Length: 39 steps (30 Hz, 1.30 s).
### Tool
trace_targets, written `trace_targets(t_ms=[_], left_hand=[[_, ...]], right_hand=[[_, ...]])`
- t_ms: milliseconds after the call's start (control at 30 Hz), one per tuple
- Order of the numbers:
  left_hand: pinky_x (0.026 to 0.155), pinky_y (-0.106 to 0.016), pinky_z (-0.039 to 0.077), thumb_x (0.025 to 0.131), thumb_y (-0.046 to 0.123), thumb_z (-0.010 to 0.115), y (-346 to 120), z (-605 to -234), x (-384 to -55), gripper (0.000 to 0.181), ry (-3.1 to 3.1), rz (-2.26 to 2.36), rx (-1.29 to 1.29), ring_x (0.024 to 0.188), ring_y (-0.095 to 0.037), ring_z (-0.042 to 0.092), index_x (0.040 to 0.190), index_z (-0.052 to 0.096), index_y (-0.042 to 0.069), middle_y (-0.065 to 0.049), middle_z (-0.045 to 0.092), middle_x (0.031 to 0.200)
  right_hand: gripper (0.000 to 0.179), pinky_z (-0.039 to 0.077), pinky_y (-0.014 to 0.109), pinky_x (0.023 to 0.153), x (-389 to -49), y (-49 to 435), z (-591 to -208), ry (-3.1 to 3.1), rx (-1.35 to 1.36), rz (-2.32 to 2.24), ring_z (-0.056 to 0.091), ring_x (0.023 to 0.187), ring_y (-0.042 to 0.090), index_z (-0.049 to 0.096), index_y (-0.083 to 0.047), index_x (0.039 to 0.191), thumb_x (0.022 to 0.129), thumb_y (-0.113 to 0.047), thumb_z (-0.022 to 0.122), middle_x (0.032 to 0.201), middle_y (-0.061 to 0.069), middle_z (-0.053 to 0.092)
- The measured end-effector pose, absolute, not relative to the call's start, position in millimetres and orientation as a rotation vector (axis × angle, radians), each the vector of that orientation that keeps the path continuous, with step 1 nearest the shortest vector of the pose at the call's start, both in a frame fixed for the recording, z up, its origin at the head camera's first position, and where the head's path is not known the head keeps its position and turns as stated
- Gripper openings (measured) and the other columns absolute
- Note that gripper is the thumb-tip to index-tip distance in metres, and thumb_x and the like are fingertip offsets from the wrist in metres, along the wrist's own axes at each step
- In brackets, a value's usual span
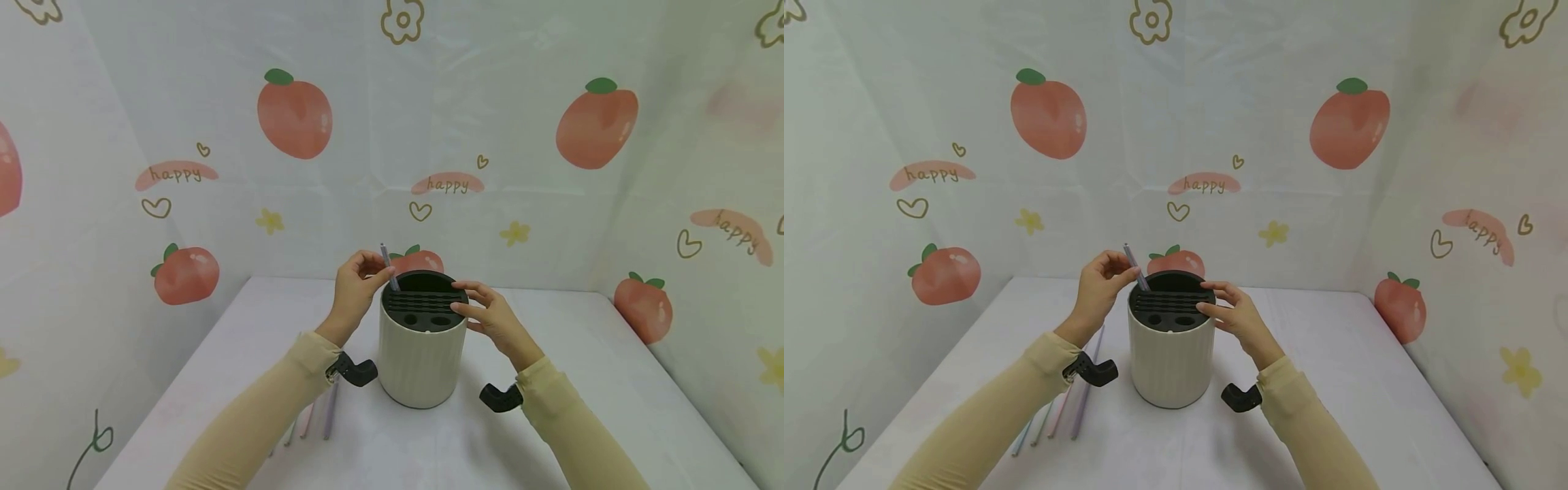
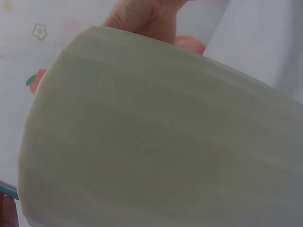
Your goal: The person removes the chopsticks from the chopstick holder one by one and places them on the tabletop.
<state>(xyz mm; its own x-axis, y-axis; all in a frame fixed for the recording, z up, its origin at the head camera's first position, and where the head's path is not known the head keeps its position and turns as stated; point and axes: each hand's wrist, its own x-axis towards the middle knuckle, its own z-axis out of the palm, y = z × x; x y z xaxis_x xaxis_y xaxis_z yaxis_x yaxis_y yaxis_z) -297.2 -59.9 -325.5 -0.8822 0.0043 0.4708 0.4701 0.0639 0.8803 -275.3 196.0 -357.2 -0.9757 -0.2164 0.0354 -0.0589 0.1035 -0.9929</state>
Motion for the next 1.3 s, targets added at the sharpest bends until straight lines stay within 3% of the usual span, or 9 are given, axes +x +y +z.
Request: trace_targets(t_ms=[233, 433, 567, 733, 900, 1033, 1300], left_hand=[[0.076, -0.020, 0.052, 0.085, 0.004, 0.073, -63, -317, -297, 0.017, -1.952, -1.875, -0.535, 0.084, -0.008, 0.060, 0.095, 0.060, -0.002, 0.001, 0.061, 0.089], [0.077, -0.024, 0.057, 0.085, -0.001, 0.071, -70, -286, -294, 0.017, -1.810, -1.932, -0.583, 0.079, -0.007, 0.062, 0.096, 0.059, -0.006, 0.005, 0.061, 0.084], [0.075, -0.025, 0.058, 0.084, -0.005, 0.070, -78, -254, -290, 0.013, -1.648, -1.992, -0.612, 0.076, -0.007, 0.062, 0.092, 0.060, -0.001, 0.005, 0.061, 0.081], [0.069, -0.023, 0.058, 0.083, -0.010, 0.068, -96, -214, -284, 0.021, -1.409, -2.078, -0.625, 0.071, -0.009, 0.062, 0.086, 0.064, 0.010, 0.001, 0.062, 0.080], [0.065, -0.022, 0.057, 0.082, -0.006, 0.072, -124, -193, -280, 0.013, -1.224, -2.183, -0.595, 0.068, -0.012, 0.062, 0.090, 0.066, 0.002, -0.006, 0.062, 0.080], [0.064, -0.020, 0.057, 0.079, 0.000, 0.076, -150, -199, -282, 0.019, -1.214, -2.237, -0.469, 0.068, -0.013, 0.062, 0.093, 0.065, -0.003, -0.008, 0.061, 0.084], [0.067, -0.017, 0.056, 0.082, 0.007, 0.075, -205, -264, -303, 0.012, -1.531, -2.273, -0.065, 0.075, -0.008, 0.063, 0.092, 0.068, 0.008, 0.000, 0.062, 0.086]], right_hand=[[0.055, 0.041, 0.055, 0.105, -276, 197, -357, 2.241, -0.284, -2.005, 0.058, 0.109, 0.013, 0.044, -0.006, 0.140, 0.091, -0.017, 0.067, 0.145, 0.019, 0.040], [0.055, 0.042, 0.055, 0.104, -275, 196, -357, 2.234, -0.290, -2.013, 0.060, 0.106, 0.012, 0.044, -0.005, 0.140, 0.091, -0.016, 0.067, 0.145, 0.019, 0.040], [0.055, 0.043, 0.054, 0.104, -275, 196, -357, 2.234, -0.289, -2.012, 0.059, 0.107, 0.011, 0.044, -0.006, 0.140, 0.091, -0.017, 0.067, 0.145, 0.019, 0.040], [0.054, 0.043, 0.054, 0.104, -276, 196, -357, 2.233, -0.284, -2.015, 0.059, 0.107, 0.012, 0.044, -0.006, 0.139, 0.091, -0.017, 0.067, 0.145, 0.019, 0.040], [0.055, 0.041, 0.055, 0.105, -276, 197, -358, 2.238, -0.274, -2.006, 0.058, 0.109, 0.014, 0.044, -0.006, 0.140, 0.091, -0.017, 0.067, 0.146, 0.019, 0.039], [0.056, 0.040, 0.055, 0.106, -275, 197, -358, 2.238, -0.274, -1.999, 0.057, 0.112, 0.016, 0.043, -0.007, 0.141, 0.091, -0.017, 0.067, 0.148, 0.019, 0.037], [0.055, 0.042, 0.053, 0.104, -274, 196, -357, 2.251, -0.295, -1.993, 0.058, 0.111, 0.015, 0.043, -0.006, 0.141, 0.092, -0.017, 0.067, 0.147, 0.019, 0.038]])
